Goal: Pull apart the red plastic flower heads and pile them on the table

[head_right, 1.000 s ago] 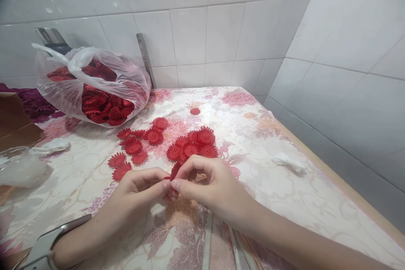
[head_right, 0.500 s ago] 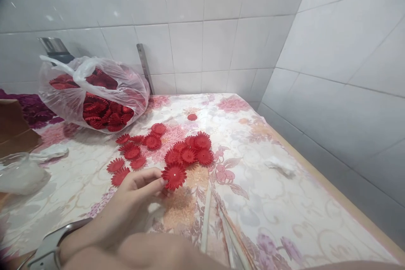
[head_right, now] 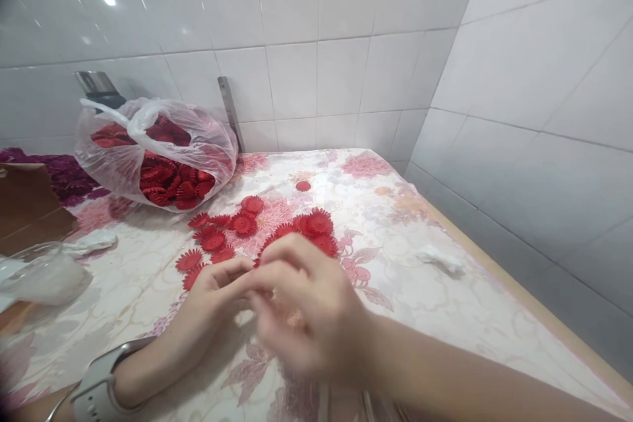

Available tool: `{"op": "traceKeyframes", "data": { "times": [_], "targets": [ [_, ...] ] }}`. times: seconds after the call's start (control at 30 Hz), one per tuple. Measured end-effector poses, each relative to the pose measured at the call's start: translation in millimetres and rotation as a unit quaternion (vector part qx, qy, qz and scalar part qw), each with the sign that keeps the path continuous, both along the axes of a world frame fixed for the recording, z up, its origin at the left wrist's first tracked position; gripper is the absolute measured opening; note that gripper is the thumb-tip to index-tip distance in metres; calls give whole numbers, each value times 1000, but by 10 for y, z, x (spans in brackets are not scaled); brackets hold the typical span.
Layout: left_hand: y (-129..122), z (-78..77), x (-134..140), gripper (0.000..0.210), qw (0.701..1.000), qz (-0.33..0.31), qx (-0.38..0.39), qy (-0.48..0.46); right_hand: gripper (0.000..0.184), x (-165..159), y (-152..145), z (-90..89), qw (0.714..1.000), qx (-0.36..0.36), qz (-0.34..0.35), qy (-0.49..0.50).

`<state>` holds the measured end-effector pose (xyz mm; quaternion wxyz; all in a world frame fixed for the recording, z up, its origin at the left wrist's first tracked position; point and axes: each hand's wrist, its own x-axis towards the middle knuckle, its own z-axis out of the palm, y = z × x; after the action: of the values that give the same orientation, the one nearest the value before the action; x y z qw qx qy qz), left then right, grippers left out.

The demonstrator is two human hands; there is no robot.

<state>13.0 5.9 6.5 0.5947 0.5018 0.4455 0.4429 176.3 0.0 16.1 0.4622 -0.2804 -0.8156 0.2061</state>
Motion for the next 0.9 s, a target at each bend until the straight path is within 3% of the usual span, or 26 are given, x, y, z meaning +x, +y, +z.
{"op": "traceKeyframes", "data": {
  "times": [0.07, 0.23, 0.43, 0.63, 0.9],
  "targets": [
    [10, -4, -8, 16, 1000, 7, -2, 0, 14, 24, 180, -19, 998, 65, -19, -3],
    [34, 0, -21, 14, 1000, 9, -5, -15, 10, 30, 348, -129, 998, 59, 9, -38],
    [20, 1, -20, 11, 998, 3, 63, 29, 15, 52, 265, -105, 998, -43, 28, 32],
    [-20, 16, -51, 13, 985, 4, 149, 87, 13, 65, 250, -54, 980, -173, 48, 88],
    [-47, -13, -73, 14, 965, 7, 212, 154, 8, 70, 222, -31, 981, -175, 43, 77]
  ]
}}
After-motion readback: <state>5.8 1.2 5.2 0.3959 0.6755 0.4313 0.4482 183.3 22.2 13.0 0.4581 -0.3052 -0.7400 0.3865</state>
